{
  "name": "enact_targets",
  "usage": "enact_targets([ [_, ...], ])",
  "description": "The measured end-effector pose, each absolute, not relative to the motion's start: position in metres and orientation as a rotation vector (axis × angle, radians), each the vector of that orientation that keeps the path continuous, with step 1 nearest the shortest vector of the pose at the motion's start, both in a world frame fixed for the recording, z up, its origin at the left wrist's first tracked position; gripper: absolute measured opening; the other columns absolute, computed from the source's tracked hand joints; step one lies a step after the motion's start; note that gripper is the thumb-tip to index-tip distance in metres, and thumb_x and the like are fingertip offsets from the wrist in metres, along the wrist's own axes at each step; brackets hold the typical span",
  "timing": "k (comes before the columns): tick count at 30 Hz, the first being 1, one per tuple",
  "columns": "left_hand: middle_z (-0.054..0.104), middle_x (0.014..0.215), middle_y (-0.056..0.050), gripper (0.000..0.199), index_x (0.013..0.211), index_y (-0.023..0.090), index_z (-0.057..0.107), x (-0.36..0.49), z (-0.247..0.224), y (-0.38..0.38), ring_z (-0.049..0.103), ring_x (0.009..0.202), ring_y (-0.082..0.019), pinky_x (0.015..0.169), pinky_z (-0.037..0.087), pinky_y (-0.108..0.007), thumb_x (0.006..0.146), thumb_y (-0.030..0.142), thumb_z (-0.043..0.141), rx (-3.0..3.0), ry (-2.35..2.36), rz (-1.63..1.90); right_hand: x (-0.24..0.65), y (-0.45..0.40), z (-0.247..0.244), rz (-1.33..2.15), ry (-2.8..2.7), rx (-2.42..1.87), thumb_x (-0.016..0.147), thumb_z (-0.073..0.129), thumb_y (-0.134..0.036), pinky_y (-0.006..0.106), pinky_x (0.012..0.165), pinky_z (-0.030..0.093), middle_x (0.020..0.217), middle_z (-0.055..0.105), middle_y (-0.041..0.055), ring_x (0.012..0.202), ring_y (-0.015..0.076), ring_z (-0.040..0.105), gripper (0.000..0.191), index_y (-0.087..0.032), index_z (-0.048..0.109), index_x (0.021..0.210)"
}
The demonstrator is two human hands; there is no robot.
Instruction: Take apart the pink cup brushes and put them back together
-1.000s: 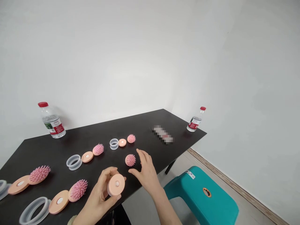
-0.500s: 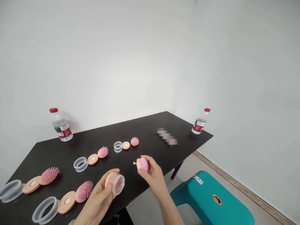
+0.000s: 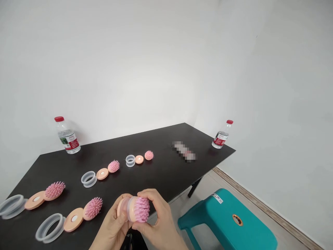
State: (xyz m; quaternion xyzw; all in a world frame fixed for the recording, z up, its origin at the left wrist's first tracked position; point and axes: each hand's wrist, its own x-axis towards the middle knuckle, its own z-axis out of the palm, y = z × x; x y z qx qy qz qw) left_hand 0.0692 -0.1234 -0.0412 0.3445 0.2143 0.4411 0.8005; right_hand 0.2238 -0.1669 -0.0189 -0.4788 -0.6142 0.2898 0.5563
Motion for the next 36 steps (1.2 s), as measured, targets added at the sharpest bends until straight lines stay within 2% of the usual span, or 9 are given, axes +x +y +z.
enact_targets([
  [6, 0.062, 0.089, -0.001, 0.059, 0.108, 0.024, 0.062, 0.065, -0.047, -0.13, 0.057, 0.08, -0.016, 0.073, 0.046, -0.027, 0.065, 0.056, 0.087, 0.833, 0.464, 0.957, 0.221, -0.171, -0.016, 0.646, -1.516, -1.091, 0.08, 0.072, -0.063, 0.029, 0.081, 0.056, 0.109, 0.065, 0.0061, 0.098, 0.0233, 0.066, 0.048, -0.028, 0.06, 0.111],
  [9, 0.06, 0.084, -0.001, 0.056, 0.104, 0.023, 0.061, 0.064, -0.046, -0.134, 0.056, 0.077, -0.015, 0.072, 0.044, -0.027, 0.067, 0.06, 0.083, 0.879, 0.467, 0.954, 0.223, -0.174, -0.015, 0.631, -1.573, -1.049, 0.082, 0.071, -0.063, 0.03, 0.082, 0.055, 0.11, 0.066, 0.0065, 0.097, 0.0228, 0.067, 0.046, -0.028, 0.06, 0.111],
  [14, 0.052, 0.07, 0.004, 0.047, 0.095, 0.019, 0.059, 0.065, -0.041, -0.141, 0.045, 0.058, -0.008, 0.055, 0.036, -0.021, 0.081, 0.063, 0.069, 0.949, 0.551, 0.899, 0.225, -0.183, -0.014, 0.614, -1.659, -1.139, 0.086, 0.073, -0.052, 0.031, 0.092, 0.054, 0.122, 0.063, 0.008, 0.109, 0.0243, 0.065, 0.04, -0.028, 0.057, 0.114],
  [18, 0.047, 0.063, 0.006, 0.058, 0.091, 0.017, 0.057, 0.066, -0.036, -0.145, 0.037, 0.049, -0.006, 0.047, 0.029, -0.02, 0.084, 0.074, 0.053, 0.846, 0.568, 0.763, 0.226, -0.192, -0.003, 0.622, -1.76, -1.204, 0.092, 0.069, -0.035, 0.028, 0.089, 0.055, 0.123, 0.062, 0.006, 0.108, 0.0218, 0.065, 0.027, -0.031, 0.055, 0.114],
  [21, 0.044, 0.053, 0.007, 0.066, 0.084, 0.019, 0.053, 0.066, -0.033, -0.148, 0.031, 0.043, -0.006, 0.044, 0.023, -0.021, 0.086, 0.082, 0.034, 0.889, 0.59, 0.647, 0.227, -0.194, 0.002, 0.671, -1.787, -1.335, 0.086, 0.074, -0.03, 0.028, 0.088, 0.055, 0.118, 0.063, 0.0041, 0.104, 0.0225, 0.065, 0.033, -0.032, 0.056, 0.114],
  [24, 0.047, 0.058, 0.005, 0.06, 0.086, 0.02, 0.054, 0.066, -0.033, -0.154, 0.036, 0.047, -0.009, 0.047, 0.028, -0.023, 0.087, 0.078, 0.039, 1.187, 0.793, 0.843, 0.225, -0.189, -0.005, 0.657, -1.663, -1.404, 0.074, 0.081, -0.04, 0.029, 0.073, 0.055, 0.101, 0.064, 0.0026, 0.085, 0.0219, 0.064, 0.049, -0.029, 0.055, 0.114],
  [28, 0.054, 0.084, 0.0, 0.063, 0.099, 0.023, 0.057, 0.067, -0.035, -0.158, 0.052, 0.065, -0.016, 0.057, 0.041, -0.028, 0.075, 0.081, 0.055, 1.534, 0.903, 1.318, 0.218, -0.182, -0.019, 0.943, -1.455, -1.31, 0.079, 0.067, -0.068, 0.024, 0.056, 0.047, 0.077, 0.057, -0.002, 0.063, 0.0155, 0.055, 0.049, -0.025, 0.058, 0.101],
  [33, 0.055, 0.087, 0.001, 0.06, 0.102, 0.026, 0.056, 0.063, -0.035, -0.152, 0.054, 0.064, -0.017, 0.06, 0.044, -0.029, 0.079, 0.08, 0.05, 1.566, 0.885, 1.365, 0.219, -0.181, -0.019, 1.079, -1.286, -1.137, 0.054, 0.074, -0.084, 0.028, 0.068, 0.051, 0.101, 0.062, 0.0045, 0.086, 0.0224, 0.062, 0.087, -0.028, 0.057, 0.118],
  [36, 0.057, 0.083, 0.002, 0.06, 0.101, 0.025, 0.055, 0.062, -0.036, -0.151, 0.054, 0.063, -0.016, 0.059, 0.044, -0.028, 0.08, 0.081, 0.048, 1.547, 0.883, 1.333, 0.223, -0.183, -0.016, 1.037, -1.315, -1.103, 0.052, 0.077, -0.081, 0.034, 0.08, 0.053, 0.114, 0.062, 0.0083, 0.098, 0.0273, 0.062, 0.088, -0.03, 0.06, 0.121],
])
